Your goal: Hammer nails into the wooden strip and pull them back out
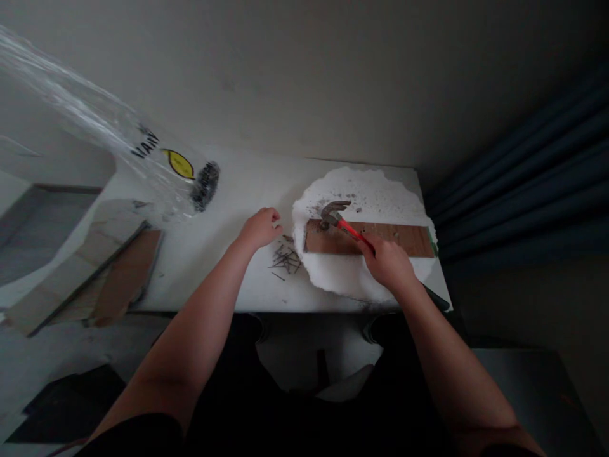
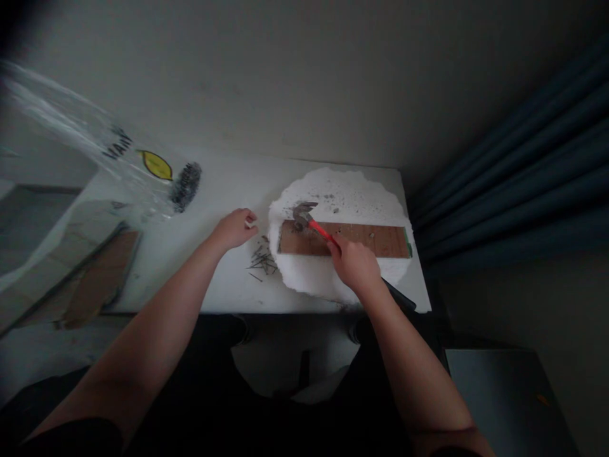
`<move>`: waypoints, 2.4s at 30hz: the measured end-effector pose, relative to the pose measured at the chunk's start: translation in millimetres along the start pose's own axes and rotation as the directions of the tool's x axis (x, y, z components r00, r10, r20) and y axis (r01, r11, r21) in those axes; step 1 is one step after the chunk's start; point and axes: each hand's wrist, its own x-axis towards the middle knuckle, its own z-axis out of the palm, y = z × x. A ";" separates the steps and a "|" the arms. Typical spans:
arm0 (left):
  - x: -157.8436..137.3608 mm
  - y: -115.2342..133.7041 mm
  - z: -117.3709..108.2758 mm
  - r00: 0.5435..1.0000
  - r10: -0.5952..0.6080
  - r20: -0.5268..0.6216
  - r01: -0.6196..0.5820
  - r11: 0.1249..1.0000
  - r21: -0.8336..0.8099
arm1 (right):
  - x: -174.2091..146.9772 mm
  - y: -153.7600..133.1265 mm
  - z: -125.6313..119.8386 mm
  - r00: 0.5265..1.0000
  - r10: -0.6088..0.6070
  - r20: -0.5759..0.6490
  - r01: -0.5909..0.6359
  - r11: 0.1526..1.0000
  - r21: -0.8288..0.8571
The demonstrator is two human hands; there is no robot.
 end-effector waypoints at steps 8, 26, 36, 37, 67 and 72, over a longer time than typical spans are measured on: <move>-7.1 -1.0 30.9 0.908 -0.090 0.408 -0.047 0.948 0.314 | 0.4 0.1 -0.1 1.000 -0.008 0.012 0.008 1.000 -0.014; -1.7 15.5 19.1 0.988 -0.087 -0.129 0.072 0.990 -0.118 | 0.9 1.9 0.6 1.000 -0.028 -0.013 0.028 1.000 -0.006; 6.6 22.7 20.2 0.983 -0.136 -0.121 -0.010 0.624 -0.781 | 1.9 3.1 1.6 0.999 -0.031 -0.010 0.031 1.000 0.004; 6.3 23.9 19.0 0.983 -0.138 -0.121 -0.015 0.594 -0.805 | 2.1 3.3 1.6 1.000 -0.028 -0.011 0.029 1.000 0.006; -14.7 64.9 35.6 0.943 0.260 -0.209 -0.332 0.686 -0.647 | 1.8 0.0 -3.9 0.999 -0.013 0.032 0.012 1.000 0.008; -16.2 66.9 34.1 0.936 0.273 -0.223 -0.353 0.711 -0.609 | 0.4 0.6 -6.4 1.000 -0.012 -0.009 0.012 1.000 0.010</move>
